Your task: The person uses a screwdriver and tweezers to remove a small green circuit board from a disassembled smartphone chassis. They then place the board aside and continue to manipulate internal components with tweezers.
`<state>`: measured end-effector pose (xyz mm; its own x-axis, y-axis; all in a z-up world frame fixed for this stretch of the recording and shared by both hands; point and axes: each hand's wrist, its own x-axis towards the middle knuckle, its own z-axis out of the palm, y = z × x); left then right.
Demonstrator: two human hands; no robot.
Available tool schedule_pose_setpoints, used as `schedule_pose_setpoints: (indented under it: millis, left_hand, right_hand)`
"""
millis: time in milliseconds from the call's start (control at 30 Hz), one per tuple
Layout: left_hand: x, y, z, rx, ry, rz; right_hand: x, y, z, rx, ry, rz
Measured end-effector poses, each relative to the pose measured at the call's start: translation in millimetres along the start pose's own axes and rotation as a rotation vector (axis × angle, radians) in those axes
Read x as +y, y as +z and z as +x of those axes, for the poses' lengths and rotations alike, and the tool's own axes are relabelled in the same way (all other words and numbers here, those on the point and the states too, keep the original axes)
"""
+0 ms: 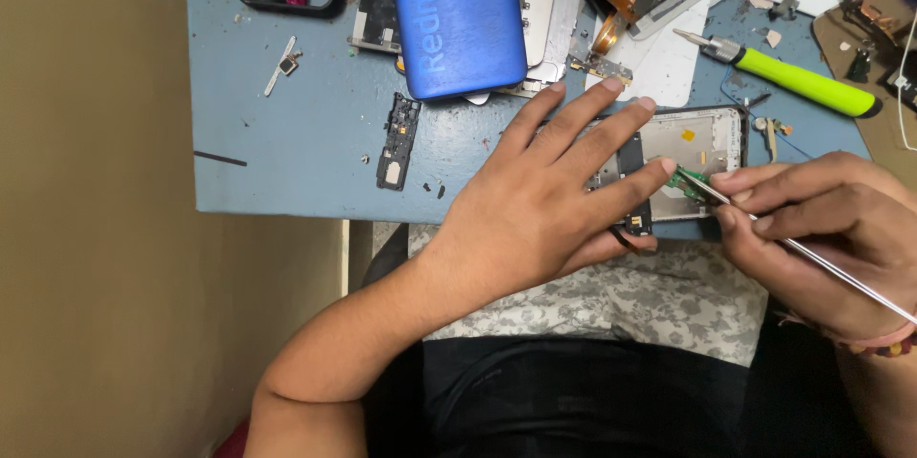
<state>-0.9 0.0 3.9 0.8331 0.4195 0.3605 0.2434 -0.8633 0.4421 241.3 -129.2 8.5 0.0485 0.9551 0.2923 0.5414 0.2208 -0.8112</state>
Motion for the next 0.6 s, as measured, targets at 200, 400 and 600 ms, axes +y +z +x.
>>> schedule_pose_setpoints:
  millis: [200, 400, 600]
  left_hand:
    - [0.3, -2.6, 0.0, 0.004, 0.004, 0.012]
    - [1.1, -3.8, 0.4, 0.003, 0.007, 0.037]
    - [2.7, -4.8, 0.8, 0.007, 0.009, 0.037]
  right_hand:
    - [-3.2, 0.8, -2.6, 0.008, 0.012, -0.034]
    - [0.1, -0.7, -4.9, 0.011, 0.001, -0.009]
    - [6.5, 2.1, -7.9, 0.081, 0.029, 0.101]
